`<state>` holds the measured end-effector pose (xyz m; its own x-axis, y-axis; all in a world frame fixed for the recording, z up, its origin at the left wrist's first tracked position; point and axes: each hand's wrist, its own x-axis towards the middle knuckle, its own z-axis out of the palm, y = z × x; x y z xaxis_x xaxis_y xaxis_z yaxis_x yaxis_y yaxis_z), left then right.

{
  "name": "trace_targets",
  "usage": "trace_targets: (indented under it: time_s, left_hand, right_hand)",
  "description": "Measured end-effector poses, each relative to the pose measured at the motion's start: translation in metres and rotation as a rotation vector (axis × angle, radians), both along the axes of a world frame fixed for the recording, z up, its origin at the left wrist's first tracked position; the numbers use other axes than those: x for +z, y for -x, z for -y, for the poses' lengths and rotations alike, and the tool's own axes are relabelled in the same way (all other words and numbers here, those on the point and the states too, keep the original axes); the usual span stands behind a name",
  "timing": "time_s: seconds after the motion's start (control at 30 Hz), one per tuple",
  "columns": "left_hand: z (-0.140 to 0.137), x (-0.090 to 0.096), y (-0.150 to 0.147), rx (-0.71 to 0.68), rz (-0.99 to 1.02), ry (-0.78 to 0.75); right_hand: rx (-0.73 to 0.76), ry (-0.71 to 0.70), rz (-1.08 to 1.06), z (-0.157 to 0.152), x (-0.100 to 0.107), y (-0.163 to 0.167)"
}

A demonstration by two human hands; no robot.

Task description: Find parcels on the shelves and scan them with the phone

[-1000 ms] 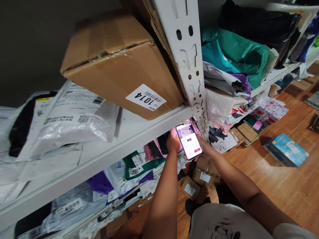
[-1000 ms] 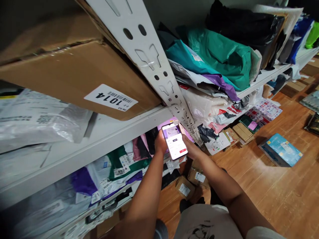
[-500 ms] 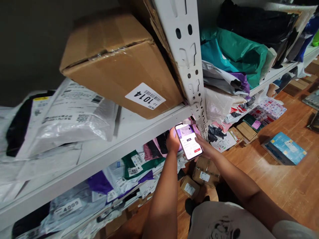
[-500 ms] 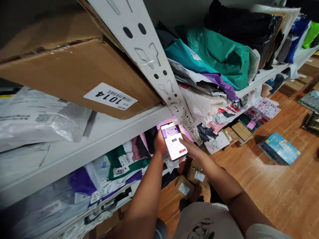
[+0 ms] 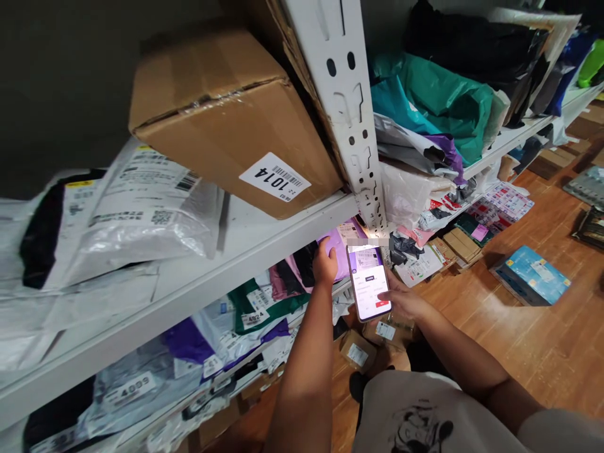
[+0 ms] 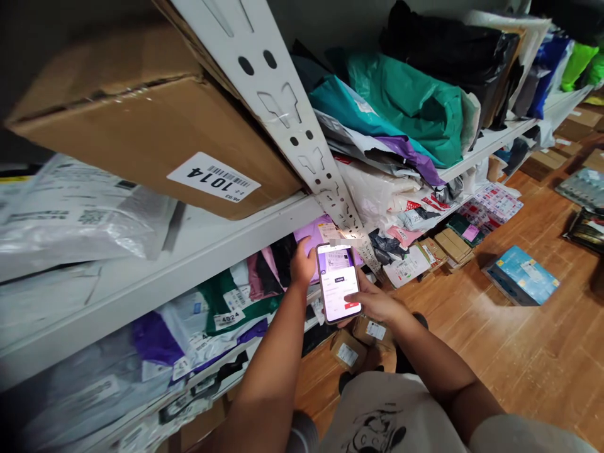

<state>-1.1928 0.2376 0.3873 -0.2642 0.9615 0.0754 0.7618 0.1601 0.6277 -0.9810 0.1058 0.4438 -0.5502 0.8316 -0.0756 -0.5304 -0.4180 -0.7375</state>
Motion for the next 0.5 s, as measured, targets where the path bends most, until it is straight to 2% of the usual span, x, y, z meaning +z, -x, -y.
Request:
trace_targets:
  time_s: [0.23,0.5]
  left_hand:
    - [0.004,0.008,-0.007,0.019,-0.003,-0.009]
    - [0.003,0.008,-0.008,0.043,-0.017,0.018]
  right_hand:
    - [-0.038,-0.015,0.011,0.022,0.006,-0.007]
    - [-0.096,-0.022,0.079,0.029,0.006,-0.009]
